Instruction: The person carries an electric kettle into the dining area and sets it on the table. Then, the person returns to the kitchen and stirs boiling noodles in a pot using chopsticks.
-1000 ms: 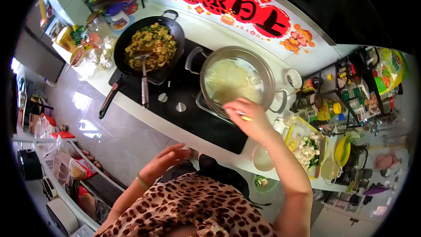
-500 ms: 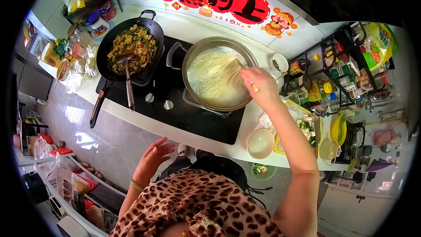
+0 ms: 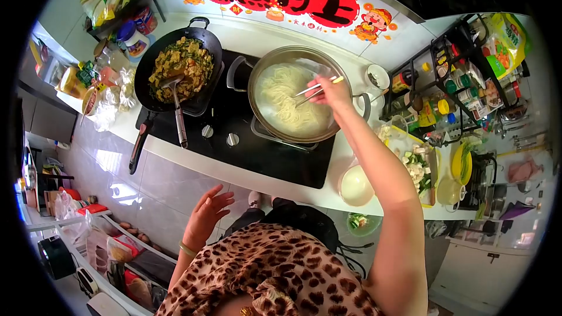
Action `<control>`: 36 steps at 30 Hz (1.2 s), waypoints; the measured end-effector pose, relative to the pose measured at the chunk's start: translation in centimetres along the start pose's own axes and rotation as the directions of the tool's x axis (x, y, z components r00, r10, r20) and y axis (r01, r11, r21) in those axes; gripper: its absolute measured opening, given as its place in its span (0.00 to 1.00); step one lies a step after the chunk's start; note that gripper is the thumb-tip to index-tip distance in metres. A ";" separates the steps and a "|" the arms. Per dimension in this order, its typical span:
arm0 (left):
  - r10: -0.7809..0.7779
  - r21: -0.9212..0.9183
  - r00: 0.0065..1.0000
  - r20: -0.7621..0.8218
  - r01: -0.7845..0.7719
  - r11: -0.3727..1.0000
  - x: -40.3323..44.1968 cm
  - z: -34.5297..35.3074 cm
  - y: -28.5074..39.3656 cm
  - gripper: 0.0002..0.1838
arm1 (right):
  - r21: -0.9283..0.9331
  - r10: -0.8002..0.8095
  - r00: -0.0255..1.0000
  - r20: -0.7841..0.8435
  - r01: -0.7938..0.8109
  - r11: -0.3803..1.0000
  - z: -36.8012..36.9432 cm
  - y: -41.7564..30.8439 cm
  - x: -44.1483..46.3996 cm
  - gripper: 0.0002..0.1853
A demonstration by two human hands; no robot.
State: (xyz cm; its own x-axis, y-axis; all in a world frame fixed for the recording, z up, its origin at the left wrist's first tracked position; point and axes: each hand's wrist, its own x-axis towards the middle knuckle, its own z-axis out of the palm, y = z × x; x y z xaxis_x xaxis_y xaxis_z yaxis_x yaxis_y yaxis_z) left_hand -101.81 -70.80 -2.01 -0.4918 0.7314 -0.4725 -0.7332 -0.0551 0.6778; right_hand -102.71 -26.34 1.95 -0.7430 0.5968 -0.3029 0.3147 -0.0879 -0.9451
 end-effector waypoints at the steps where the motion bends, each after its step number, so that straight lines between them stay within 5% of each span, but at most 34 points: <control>1: 0.000 0.005 1.000 -0.002 0.000 1.000 -0.1 0.1 0.1 0.32 | 0.010 0.049 0.999 0.014 -0.049 0.999 0.7 -0.2 -0.4 0.18; 5: 0.011 0.009 1.000 -0.003 -0.011 1.000 0.1 -0.4 -0.2 0.31 | 0.185 0.019 0.999 -0.030 -0.013 0.983 0.3 -0.3 -1.1 0.17; 9: -0.005 0.008 1.000 -0.006 0.005 1.000 0.7 -0.7 -0.3 0.31 | 0.016 -0.291 0.948 -0.129 0.296 0.955 -0.6 -4.5 -5.4 0.15; 11: -0.019 0.012 1.000 -0.005 0.019 1.000 1.1 -0.6 -0.3 0.30 | -0.176 -0.383 0.923 0.022 0.381 0.908 0.7 -5.6 -8.2 0.13; 16: -0.018 0.032 0.998 0.053 0.016 0.999 2.0 0.5 -0.1 0.30 | -0.484 -0.503 0.765 0.402 0.644 0.592 5.7 -3.8 -11.1 0.06; 19: -0.010 0.032 0.998 0.069 0.008 0.999 2.0 1.3 0.1 0.30 | -0.650 -0.515 0.700 0.495 0.691 0.315 5.4 -1.7 -9.9 0.05; 22: -0.011 0.022 0.998 0.054 0.010 1.000 1.9 1.6 0.0 0.31 | -0.714 -0.606 0.668 0.431 0.664 0.224 2.8 -1.5 -10.3 0.08; 26: -0.036 0.003 0.999 0.040 0.036 0.999 1.5 0.9 -1.0 0.30 | -0.786 -0.643 0.699 0.313 0.571 0.237 -1.3 -2.5 -9.9 0.09; 29: -0.021 0.004 0.998 0.051 0.021 1.000 1.2 1.0 -1.0 0.28 | -0.793 -0.645 0.752 0.138 0.474 0.383 -3.3 -2.7 -7.7 0.10; 32: -0.012 0.016 0.999 0.033 0.011 1.000 1.0 0.9 -0.9 0.28 | -0.527 -0.453 0.890 -0.053 0.361 0.770 -4.4 -2.3 -4.7 0.12; 36: 0.018 0.004 1.000 0.011 -0.018 1.000 0.4 0.8 -0.5 0.29 | -0.257 -0.225 0.965 -0.138 0.184 0.949 -3.7 -1.1 -2.1 0.16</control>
State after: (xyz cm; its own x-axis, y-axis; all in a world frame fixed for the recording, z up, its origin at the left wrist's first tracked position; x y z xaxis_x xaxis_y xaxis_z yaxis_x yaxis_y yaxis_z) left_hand -101.27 -69.95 -2.02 -0.5001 0.7374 -0.4540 -0.7221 -0.0658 0.6887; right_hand -99.31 -24.57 4.11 -0.7056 0.7058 -0.0630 0.3136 0.2312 -0.9210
